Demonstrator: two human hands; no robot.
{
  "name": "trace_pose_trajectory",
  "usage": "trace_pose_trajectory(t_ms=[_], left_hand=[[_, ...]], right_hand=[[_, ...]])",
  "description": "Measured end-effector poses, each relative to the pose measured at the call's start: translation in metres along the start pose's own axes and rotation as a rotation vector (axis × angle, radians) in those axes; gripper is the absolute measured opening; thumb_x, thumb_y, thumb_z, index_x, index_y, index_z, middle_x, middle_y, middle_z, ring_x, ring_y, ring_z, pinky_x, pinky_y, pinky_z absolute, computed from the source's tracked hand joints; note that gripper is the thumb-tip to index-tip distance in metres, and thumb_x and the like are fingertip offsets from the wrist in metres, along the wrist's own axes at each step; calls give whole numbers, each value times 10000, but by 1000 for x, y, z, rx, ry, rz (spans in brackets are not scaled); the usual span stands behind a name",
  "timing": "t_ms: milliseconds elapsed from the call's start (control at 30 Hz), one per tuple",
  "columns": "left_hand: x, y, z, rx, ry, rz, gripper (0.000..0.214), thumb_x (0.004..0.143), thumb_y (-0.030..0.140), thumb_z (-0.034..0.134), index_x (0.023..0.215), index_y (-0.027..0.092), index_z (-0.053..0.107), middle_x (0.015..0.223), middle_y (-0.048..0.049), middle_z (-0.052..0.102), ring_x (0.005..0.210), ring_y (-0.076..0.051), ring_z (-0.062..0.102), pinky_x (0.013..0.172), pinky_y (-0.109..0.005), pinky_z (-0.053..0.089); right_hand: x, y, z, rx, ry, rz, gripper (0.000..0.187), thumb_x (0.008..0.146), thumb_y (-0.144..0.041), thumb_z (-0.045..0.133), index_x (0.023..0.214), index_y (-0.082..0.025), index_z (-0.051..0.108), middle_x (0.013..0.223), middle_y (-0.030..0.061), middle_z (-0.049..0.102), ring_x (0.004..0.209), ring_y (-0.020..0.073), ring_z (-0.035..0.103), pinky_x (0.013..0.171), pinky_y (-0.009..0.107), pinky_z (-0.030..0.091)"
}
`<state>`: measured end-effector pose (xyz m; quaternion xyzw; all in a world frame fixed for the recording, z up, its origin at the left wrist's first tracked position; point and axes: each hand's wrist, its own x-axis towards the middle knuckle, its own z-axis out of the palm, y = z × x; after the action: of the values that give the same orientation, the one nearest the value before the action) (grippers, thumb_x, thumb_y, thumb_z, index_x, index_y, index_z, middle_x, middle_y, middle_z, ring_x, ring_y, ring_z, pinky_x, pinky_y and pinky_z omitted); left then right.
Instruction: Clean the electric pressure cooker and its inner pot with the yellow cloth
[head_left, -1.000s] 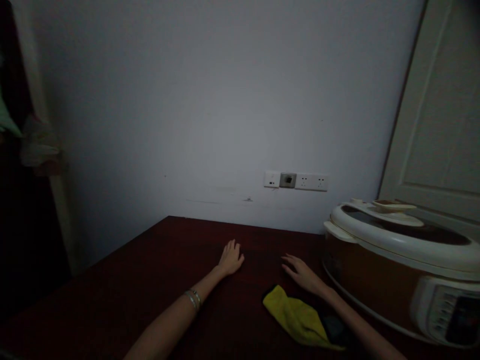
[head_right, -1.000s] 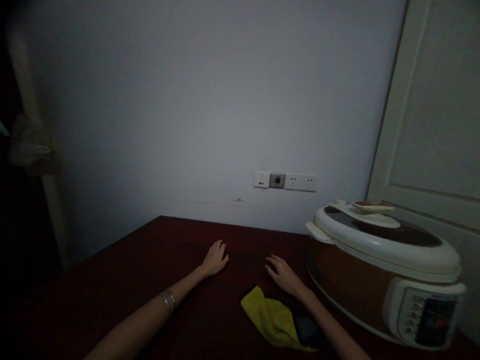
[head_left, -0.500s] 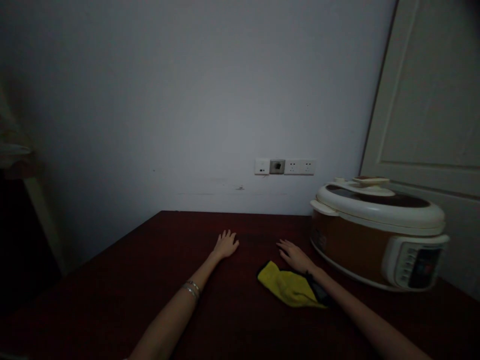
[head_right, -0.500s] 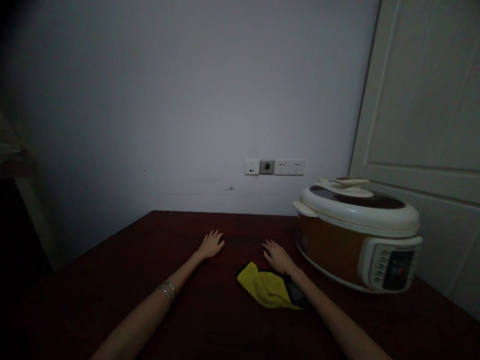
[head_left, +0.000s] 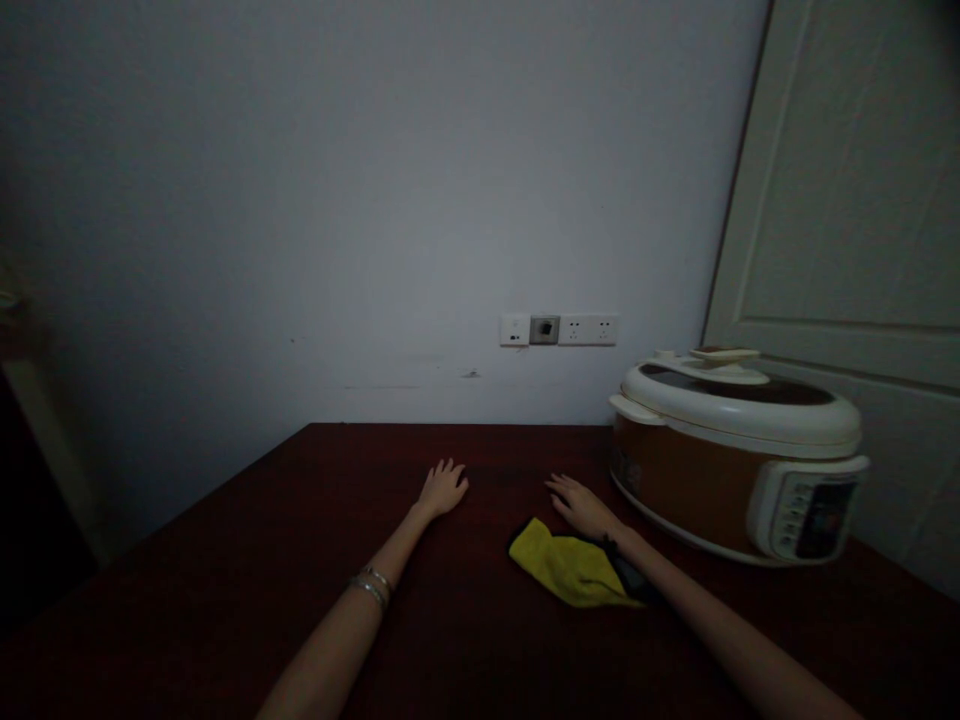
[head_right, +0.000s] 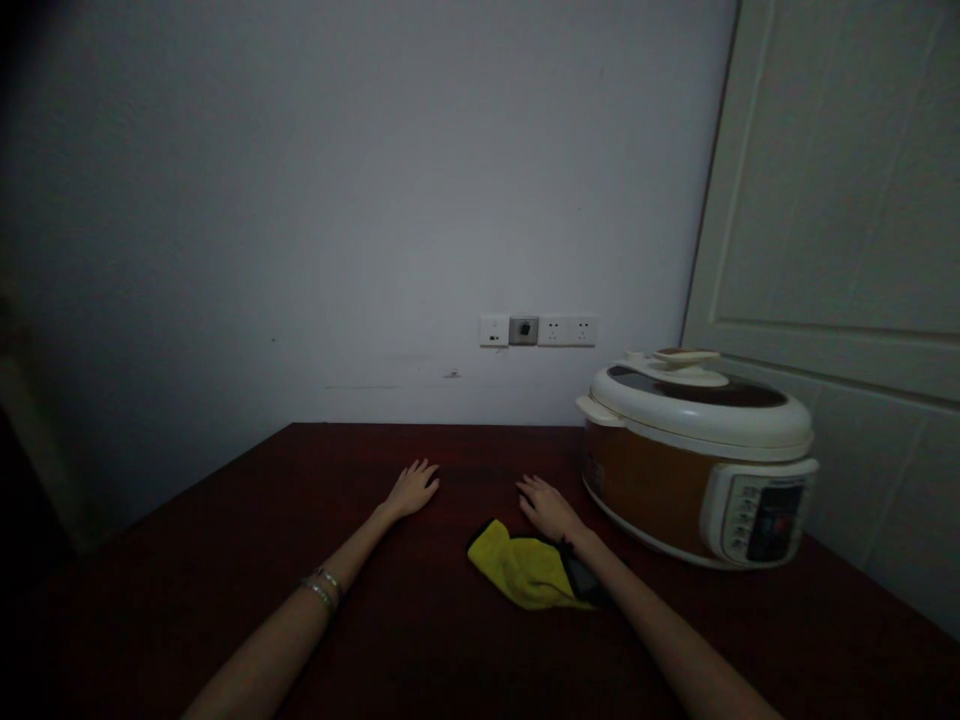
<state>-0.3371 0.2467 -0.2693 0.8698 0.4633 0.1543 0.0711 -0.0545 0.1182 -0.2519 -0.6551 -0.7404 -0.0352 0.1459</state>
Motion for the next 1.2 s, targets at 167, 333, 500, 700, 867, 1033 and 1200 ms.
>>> trace_pose_trajectory(t_ms=[167,333,500,700,867,1033,1200], left_hand=[[2,1,-2,-3,-5,0,556,896,424,274,1365,153,398,1460,-164,320,1359,-324,242,1072,-474,216],[4,1,-2,-8,-6,-4,557,896,418,281,1367,146,398,1461,-160,319,1362,-316,237,1077,-462,214],[8,2,-2,-25,-7,-6,559,898,409,280,1373,136,393,1463,-171,310,1367,-319,222,1082,-463,200],[7,4,-4,-69,-47,-10,553,904,377,290,1391,127,363,1485,-167,256,1385,-311,156,1098,-459,147],[14,14,-13,-196,-83,-68,573,866,346,370,1372,78,380,1480,-195,243,1383,-342,130,1093,-507,125],[52,62,-47,-441,-38,-59,558,851,320,377,1314,10,406,1428,-226,343,1366,-285,241,1103,-430,192],[84,145,-108,-1061,-156,60,517,914,422,198,1292,130,394,1354,-169,476,1124,-201,567,928,-336,456]], right_hand=[[0,-3,-4,11,-4,11,494,877,-309,361,1271,-65,531,1386,168,428,1316,261,352,1091,404,261],[0,-4,-8,33,-7,9,496,880,-316,357,1264,-60,537,1377,173,437,1311,262,361,1095,403,257],[2,-3,-10,76,4,26,485,872,-309,377,1268,-76,535,1385,160,432,1322,260,341,1094,414,254],[2,-4,-18,183,24,66,464,847,-274,431,1238,-58,560,1374,181,435,1324,272,335,1101,424,235],[8,-19,-40,322,67,123,463,795,-186,466,1244,-113,555,1319,133,515,1269,246,426,1065,428,315],[8,-65,-120,523,164,-14,454,820,-224,490,1268,-159,528,1271,90,567,1176,196,523,1019,373,387],[-27,-92,-252,503,346,-182,410,861,-269,504,1270,-255,520,1267,45,571,1152,197,536,1005,430,405]])
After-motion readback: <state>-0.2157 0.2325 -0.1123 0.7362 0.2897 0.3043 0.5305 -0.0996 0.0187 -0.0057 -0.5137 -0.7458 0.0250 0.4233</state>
